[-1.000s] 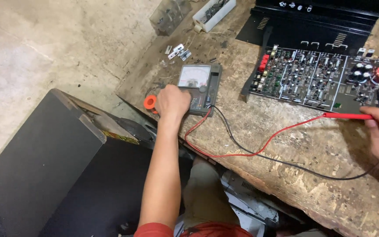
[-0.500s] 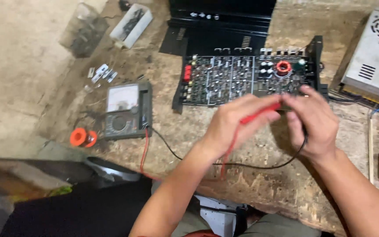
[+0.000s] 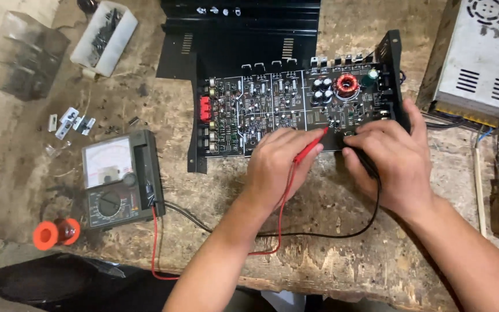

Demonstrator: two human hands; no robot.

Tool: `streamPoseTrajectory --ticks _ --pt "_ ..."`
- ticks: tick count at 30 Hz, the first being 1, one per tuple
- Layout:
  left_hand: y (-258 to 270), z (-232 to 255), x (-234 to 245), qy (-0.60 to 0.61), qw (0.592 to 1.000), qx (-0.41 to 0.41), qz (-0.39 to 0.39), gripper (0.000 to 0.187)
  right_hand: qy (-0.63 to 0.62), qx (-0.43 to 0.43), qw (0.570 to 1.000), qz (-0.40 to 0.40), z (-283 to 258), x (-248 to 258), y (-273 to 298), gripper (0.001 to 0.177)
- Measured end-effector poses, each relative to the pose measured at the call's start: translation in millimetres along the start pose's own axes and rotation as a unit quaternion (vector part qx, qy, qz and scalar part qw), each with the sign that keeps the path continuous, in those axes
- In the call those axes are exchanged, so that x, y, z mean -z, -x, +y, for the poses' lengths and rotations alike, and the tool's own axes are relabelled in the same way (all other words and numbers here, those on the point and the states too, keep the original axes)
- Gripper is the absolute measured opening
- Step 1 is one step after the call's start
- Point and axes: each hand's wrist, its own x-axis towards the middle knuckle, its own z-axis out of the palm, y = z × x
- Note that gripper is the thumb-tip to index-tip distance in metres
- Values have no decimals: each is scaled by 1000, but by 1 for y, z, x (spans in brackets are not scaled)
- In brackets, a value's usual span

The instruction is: The person uses a multimeter to test various points on a circuit board. They hold the board with one hand while moving the multimeter probes with the other to different components and connection points across the board's surface.

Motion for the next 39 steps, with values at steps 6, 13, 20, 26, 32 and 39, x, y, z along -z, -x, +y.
streamPoseTrajectory --ticks 6,13,20,26,32,39 --pt "1 3 1 -4 1000 15 -6 17 12 8 1000 -18 -3 1 -2 6" --pt "1 5 3 -28 1000 13 -3 19 41 25 998 -29 -3 0 -3 9" --pt "1 7 4 -30 999 30 -7 19 58 24 997 -41 -6 1 -4 9" --pt "3 10 5 -70 997 31 14 19 101 34 993 -54 -4 -4 4 8" --pt "12 -3 -10 -55 997 51 -23 21 -4 -39 996 -74 4 -20 24 12" --pt "14 -5 -15 -46 998 51 -8 22 -7 -32 996 -82 9 -21 24 15"
